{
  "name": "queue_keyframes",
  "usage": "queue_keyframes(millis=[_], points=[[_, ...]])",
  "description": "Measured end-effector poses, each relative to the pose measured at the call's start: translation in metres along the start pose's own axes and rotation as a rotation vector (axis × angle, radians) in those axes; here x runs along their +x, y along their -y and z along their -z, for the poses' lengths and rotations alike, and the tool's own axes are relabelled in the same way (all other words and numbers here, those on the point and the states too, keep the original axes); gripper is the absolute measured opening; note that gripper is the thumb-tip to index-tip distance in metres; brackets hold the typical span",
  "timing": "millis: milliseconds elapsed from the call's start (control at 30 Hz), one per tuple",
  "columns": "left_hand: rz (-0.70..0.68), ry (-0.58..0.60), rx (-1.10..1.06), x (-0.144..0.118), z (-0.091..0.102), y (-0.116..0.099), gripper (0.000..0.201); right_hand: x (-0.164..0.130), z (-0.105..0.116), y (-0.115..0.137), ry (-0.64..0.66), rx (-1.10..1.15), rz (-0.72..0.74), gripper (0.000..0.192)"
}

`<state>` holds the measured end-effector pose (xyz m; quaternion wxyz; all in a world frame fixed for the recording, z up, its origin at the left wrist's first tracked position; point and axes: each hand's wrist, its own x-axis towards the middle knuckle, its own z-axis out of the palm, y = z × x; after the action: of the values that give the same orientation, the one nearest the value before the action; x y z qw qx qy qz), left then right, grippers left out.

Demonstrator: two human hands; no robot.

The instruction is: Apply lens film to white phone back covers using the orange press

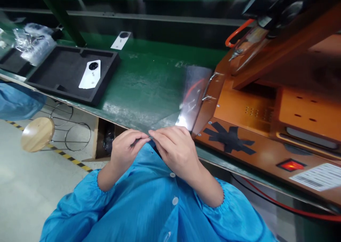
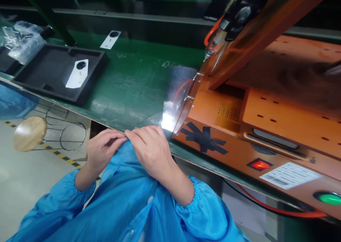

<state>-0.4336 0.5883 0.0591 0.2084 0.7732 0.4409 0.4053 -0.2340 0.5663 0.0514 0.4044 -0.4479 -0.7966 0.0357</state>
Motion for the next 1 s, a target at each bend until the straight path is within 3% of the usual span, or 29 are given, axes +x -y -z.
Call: queue_keyframes(millis=[133, 233, 367, 467, 600, 700, 833, 900, 1000], points=[[-0.060, 0.027, 0.061, -0.001, 0.003, 0.002, 0.008, -0.002, 0.001, 0.002, -0.001, -0.013, 0.018, 0.013], [0.026, 0.074, 0.003, -0.006, 0.006, 0.005, 0.010, -0.003, 0.005, 0.004, -0.013, -0.099, 0.092, 0.013], [0.365, 0.182, -0.247, -0.031, 0.010, 0.017, 0.019, -0.010, 0.000, 0.007, 0.067, -0.157, 0.186, 0.020], [0.644, 0.207, -0.496, -0.058, 0.014, 0.033, 0.037, -0.020, -0.017, 0.012, 0.137, -0.107, 0.202, 0.028], [0.836, 0.142, -0.399, -0.089, 0.027, 0.062, 0.042, -0.030, -0.043, 0.021, 0.157, 0.012, 0.287, 0.030], [0.888, -0.003, -0.222, -0.097, 0.047, 0.099, 0.045, -0.034, -0.052, 0.023, 0.106, 0.123, 0.307, 0.026], [0.959, -0.234, 0.069, -0.090, 0.077, 0.180, 0.038, -0.036, -0.053, 0.021, 0.019, 0.215, 0.108, 0.018], [1.012, -0.271, 0.176, -0.085, 0.086, 0.225, 0.036, -0.036, -0.053, 0.020, 0.005, 0.237, 0.020, 0.017], [1.073, -0.231, 0.249, -0.080, 0.087, 0.283, 0.040, -0.036, -0.054, 0.019, 0.004, 0.283, -0.051, 0.020]])
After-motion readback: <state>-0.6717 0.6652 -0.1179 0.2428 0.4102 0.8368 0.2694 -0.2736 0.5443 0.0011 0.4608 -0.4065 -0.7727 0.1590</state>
